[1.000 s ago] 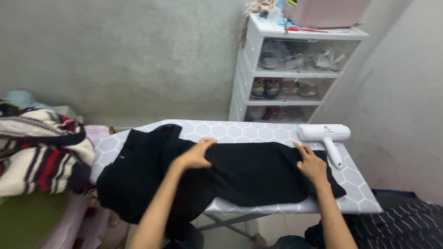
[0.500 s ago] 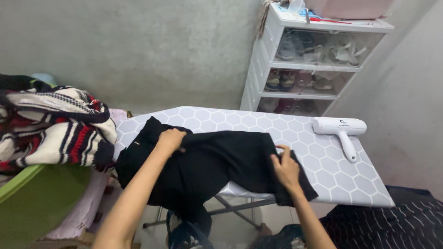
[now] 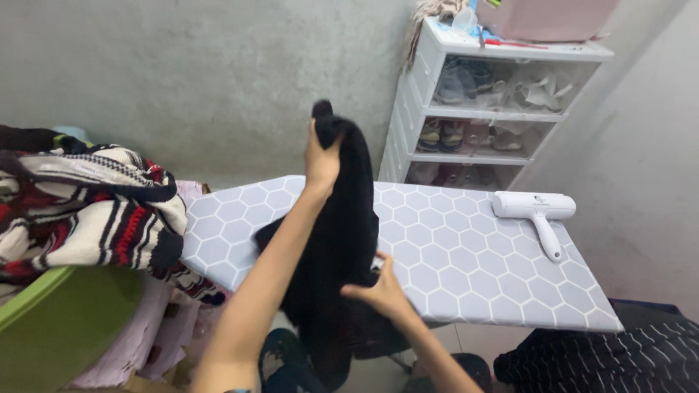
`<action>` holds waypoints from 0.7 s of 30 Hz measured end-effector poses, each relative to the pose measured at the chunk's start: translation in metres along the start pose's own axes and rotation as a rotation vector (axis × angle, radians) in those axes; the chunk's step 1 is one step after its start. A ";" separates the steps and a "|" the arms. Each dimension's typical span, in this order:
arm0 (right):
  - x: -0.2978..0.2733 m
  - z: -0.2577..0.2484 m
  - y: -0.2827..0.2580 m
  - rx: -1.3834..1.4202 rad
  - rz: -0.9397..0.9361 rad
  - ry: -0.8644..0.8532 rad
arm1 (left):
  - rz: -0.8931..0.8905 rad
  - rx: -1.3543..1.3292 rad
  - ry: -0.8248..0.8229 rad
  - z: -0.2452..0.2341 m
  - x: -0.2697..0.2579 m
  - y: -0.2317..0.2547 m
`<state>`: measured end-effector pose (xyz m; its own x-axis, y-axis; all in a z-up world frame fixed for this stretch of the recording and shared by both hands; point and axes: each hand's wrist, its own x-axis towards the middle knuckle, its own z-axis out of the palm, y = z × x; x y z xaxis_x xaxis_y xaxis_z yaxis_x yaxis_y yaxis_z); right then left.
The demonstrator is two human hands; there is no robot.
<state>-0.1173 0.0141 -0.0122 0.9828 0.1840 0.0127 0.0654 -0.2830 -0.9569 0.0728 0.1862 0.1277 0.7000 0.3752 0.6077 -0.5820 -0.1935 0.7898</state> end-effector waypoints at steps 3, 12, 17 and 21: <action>0.007 0.008 0.000 -0.073 0.060 -0.153 | 0.082 -0.006 0.135 0.025 0.023 0.012; 0.121 -0.093 -0.016 -0.131 0.147 -0.036 | 0.214 0.093 0.065 -0.021 0.001 0.051; 0.194 -0.136 -0.121 -0.399 -0.760 0.528 | 0.333 0.261 -0.024 -0.054 -0.034 0.044; 0.187 -0.149 -0.183 -0.536 -0.885 0.855 | 0.413 0.315 0.023 -0.072 -0.025 0.027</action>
<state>0.0803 -0.0402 0.2082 0.3612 -0.0904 0.9281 0.5962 -0.7429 -0.3043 0.0095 0.2372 0.1281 0.4267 0.2288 0.8750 -0.6524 -0.5921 0.4730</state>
